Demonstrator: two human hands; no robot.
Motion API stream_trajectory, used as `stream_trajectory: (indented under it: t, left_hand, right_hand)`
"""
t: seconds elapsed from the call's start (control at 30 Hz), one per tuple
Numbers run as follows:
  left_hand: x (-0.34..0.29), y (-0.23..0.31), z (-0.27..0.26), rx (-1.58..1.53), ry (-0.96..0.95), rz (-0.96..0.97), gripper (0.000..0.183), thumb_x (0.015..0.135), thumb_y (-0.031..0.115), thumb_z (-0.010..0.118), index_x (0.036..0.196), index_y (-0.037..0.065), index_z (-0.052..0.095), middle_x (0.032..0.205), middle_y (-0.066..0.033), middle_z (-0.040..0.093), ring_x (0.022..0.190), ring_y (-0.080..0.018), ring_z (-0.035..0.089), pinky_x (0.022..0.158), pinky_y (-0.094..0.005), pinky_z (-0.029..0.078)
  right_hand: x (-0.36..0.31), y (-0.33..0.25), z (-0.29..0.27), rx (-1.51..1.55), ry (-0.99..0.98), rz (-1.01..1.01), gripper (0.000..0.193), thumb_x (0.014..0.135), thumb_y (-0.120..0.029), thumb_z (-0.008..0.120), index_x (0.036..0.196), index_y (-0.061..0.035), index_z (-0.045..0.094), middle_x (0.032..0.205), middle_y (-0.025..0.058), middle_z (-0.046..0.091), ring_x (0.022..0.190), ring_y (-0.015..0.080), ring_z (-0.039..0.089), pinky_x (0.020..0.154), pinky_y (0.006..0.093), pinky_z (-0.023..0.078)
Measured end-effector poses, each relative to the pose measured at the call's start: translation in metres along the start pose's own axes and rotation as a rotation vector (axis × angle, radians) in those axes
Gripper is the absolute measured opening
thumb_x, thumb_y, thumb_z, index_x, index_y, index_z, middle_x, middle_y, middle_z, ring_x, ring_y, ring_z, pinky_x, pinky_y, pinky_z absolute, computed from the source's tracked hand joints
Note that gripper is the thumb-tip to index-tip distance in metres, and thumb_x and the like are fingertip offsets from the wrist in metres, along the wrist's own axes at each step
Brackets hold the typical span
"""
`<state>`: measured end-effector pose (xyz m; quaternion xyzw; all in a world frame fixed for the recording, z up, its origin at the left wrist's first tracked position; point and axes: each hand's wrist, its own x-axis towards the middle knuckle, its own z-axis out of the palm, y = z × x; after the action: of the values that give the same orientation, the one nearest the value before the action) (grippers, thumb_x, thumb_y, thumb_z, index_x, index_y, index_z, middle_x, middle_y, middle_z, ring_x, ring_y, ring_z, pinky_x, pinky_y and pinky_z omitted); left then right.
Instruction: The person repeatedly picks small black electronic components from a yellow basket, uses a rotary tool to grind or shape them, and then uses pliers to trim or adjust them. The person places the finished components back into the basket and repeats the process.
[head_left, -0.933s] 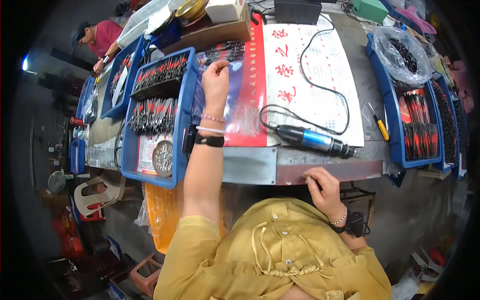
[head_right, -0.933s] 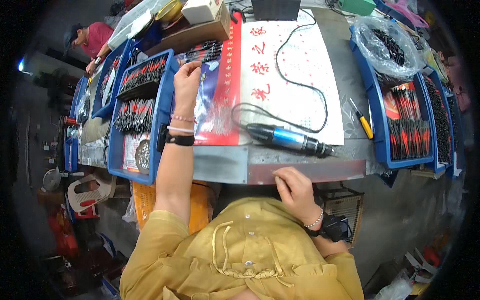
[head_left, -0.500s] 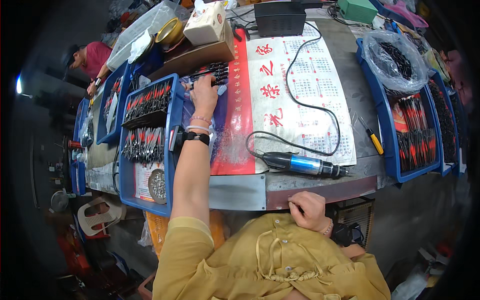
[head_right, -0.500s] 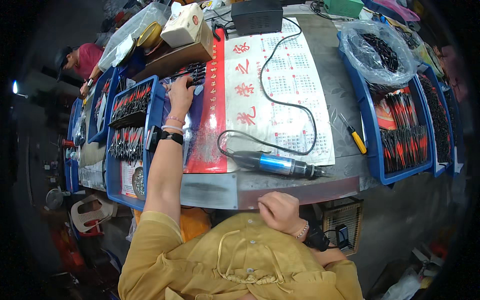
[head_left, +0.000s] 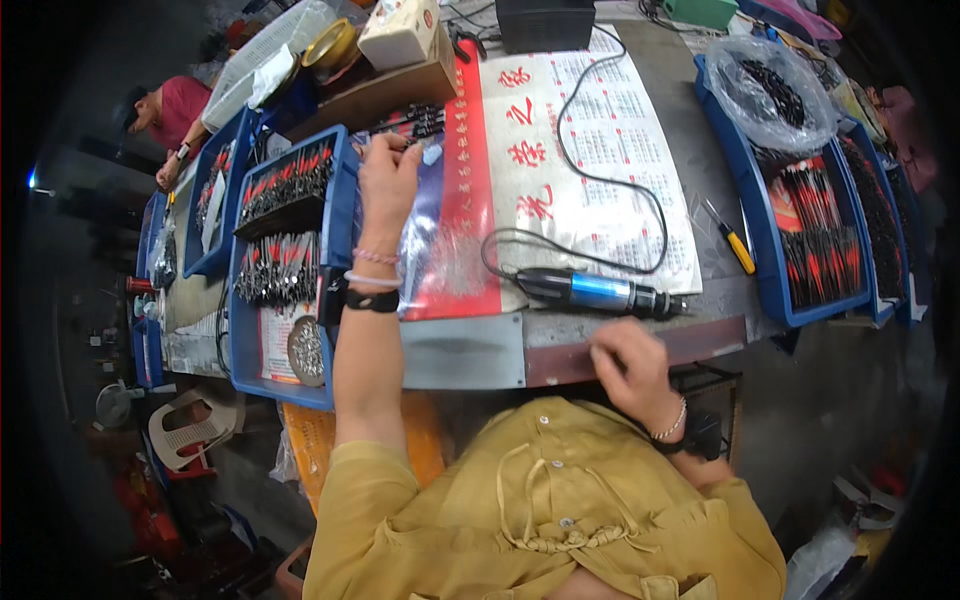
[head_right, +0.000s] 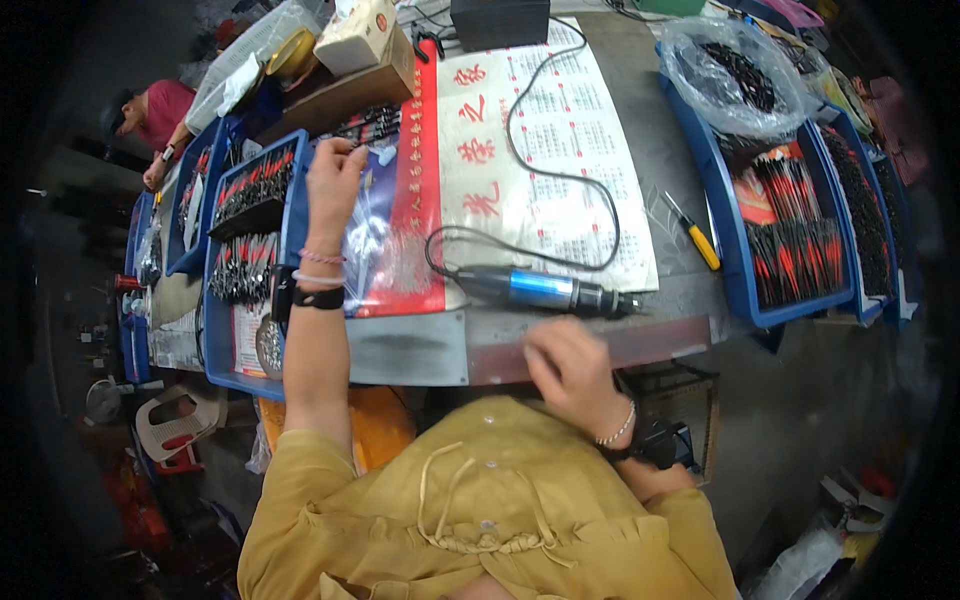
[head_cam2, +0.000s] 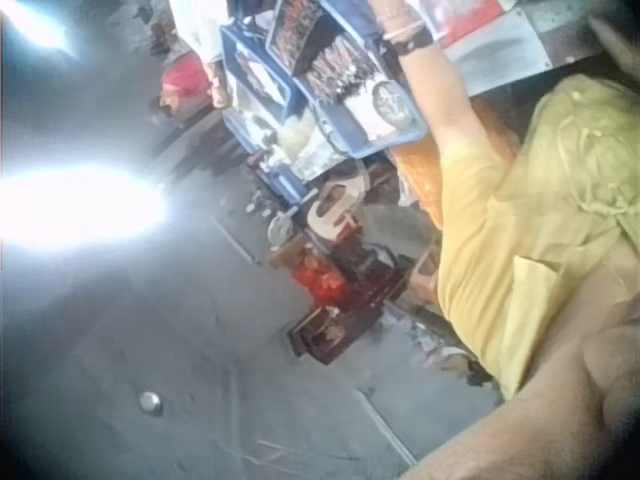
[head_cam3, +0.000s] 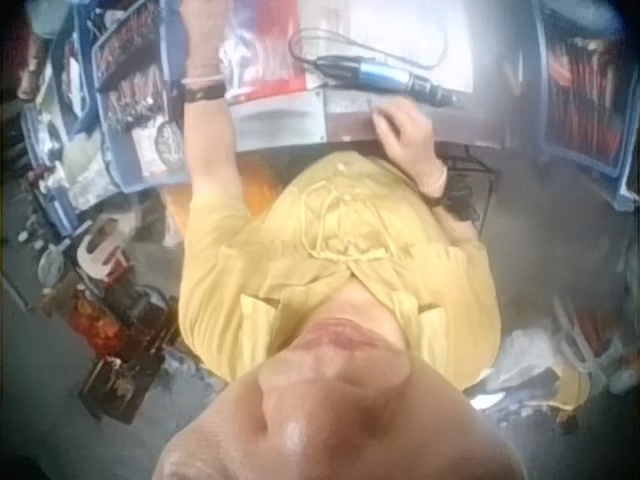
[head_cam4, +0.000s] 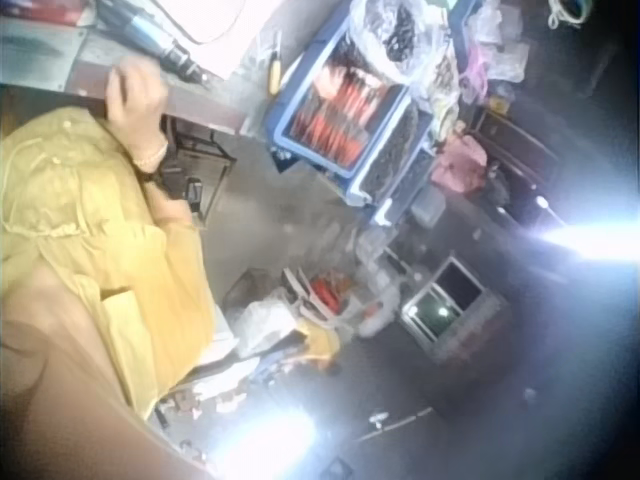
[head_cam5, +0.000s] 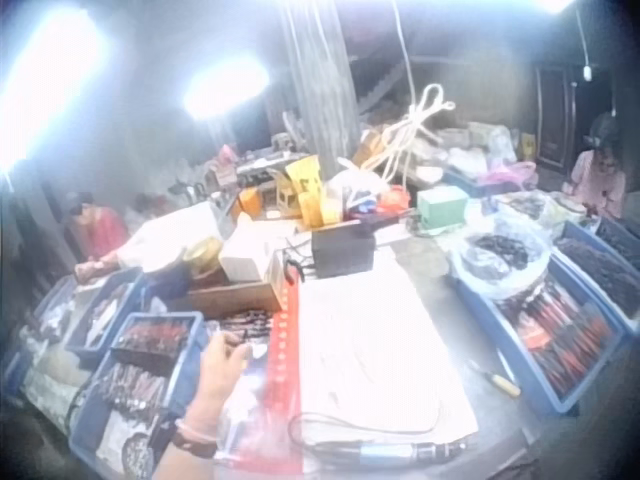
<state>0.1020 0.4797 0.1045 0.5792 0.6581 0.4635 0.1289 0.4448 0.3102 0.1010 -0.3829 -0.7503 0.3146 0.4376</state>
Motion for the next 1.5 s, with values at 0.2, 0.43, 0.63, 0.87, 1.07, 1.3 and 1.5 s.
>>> stream_trajectory:
  t: [0.2, 0.43, 0.63, 0.87, 1.07, 1.3, 1.5]
  left_hand:
    - [-0.115, 0.079, -0.053, -0.621, -0.311, -0.373, 0.027, 0.093, 0.006, 0.06, 0.117, -0.007, 0.057, 0.085, -0.0051, 0.063, 0.073, -0.0097, 0.061, 0.065, -0.0208, 0.049]
    - [-0.241, 0.102, -0.071, -1.009, -0.552, -0.767, 0.019, 0.094, 0.005, 0.06, 0.111, 0.0, 0.055, 0.086, -0.0094, 0.067, 0.068, -0.0136, 0.064, 0.063, -0.0232, 0.052]
    - [-0.3, 0.097, -0.054, -1.12, -0.659, -0.882, 0.021, 0.097, 0.01, 0.058, 0.114, -0.001, 0.06, 0.087, -0.0086, 0.069, 0.061, -0.008, 0.058, 0.059, -0.0201, 0.048]
    - [-0.32, 0.095, -0.011, -1.176, -0.64, -0.977, 0.038, 0.103, 0.03, 0.049, 0.115, -0.003, 0.063, 0.083, -0.0052, 0.067, 0.059, -0.0072, 0.049, 0.058, -0.0209, 0.041]
    - [-0.326, 0.09, 0.012, -1.396, -0.61, -1.211, 0.041, 0.103, 0.035, 0.049, 0.109, -0.001, 0.065, 0.079, -0.0018, 0.06, 0.062, -0.0082, 0.049, 0.058, -0.0222, 0.04]
    - [-0.323, 0.086, 0.019, -1.561, -0.525, -1.289, 0.04, 0.101, 0.039, 0.051, 0.105, 0.001, 0.062, 0.078, -0.0034, 0.058, 0.059, -0.0096, 0.047, 0.054, -0.0228, 0.039]
    - [-0.322, 0.086, 0.025, -1.586, -0.48, -1.285, 0.04, 0.1, 0.04, 0.052, 0.103, 0.002, 0.061, 0.077, -0.0037, 0.057, 0.055, -0.0089, 0.044, 0.051, -0.0224, 0.037]
  right_hand:
    - [0.036, 0.017, -0.009, -0.535, -0.153, -0.079, 0.048, 0.076, -0.01, 0.073, 0.119, -0.0033, 0.054, 0.109, 0.0129, 0.058, 0.101, 0.0314, 0.055, 0.085, 0.0406, 0.044]
    - [0.039, 0.03, -0.003, -0.657, -0.344, -0.055, 0.06, 0.074, -0.013, 0.076, 0.128, -0.0054, 0.051, 0.1, 0.0128, 0.056, 0.096, 0.0318, 0.055, 0.084, 0.0402, 0.045]
    - [0.03, -0.002, -0.039, -0.267, -0.125, 0.022, 0.07, 0.077, -0.013, 0.077, 0.138, -0.0007, 0.045, 0.124, 0.0151, 0.059, 0.095, 0.0238, 0.06, 0.086, 0.0322, 0.048]
    - [-0.019, -0.048, -0.062, 0.65, -0.082, 0.556, 0.075, 0.072, -0.023, 0.075, 0.133, 0.0038, 0.04, 0.092, 0.0099, 0.056, 0.074, 0.0139, 0.058, 0.062, 0.0254, 0.05]
    - [-0.046, -0.038, -0.024, 0.542, -0.15, 0.673, 0.062, 0.074, -0.016, 0.075, 0.125, 0.0014, 0.044, 0.078, 0.0083, 0.058, 0.069, 0.0153, 0.06, 0.064, 0.0252, 0.048]
    - [-0.045, -0.033, 0.0, 0.446, -0.278, 0.709, 0.053, 0.079, -0.002, 0.075, 0.126, -0.0009, 0.052, 0.111, 0.0069, 0.065, 0.096, 0.0122, 0.062, 0.087, 0.0289, 0.05]
    - [-0.045, -0.034, 0.006, 0.497, -0.33, 0.771, 0.057, 0.078, -0.005, 0.075, 0.129, 0.0002, 0.051, 0.116, 0.0061, 0.063, 0.105, 0.0137, 0.06, 0.095, 0.031, 0.047]
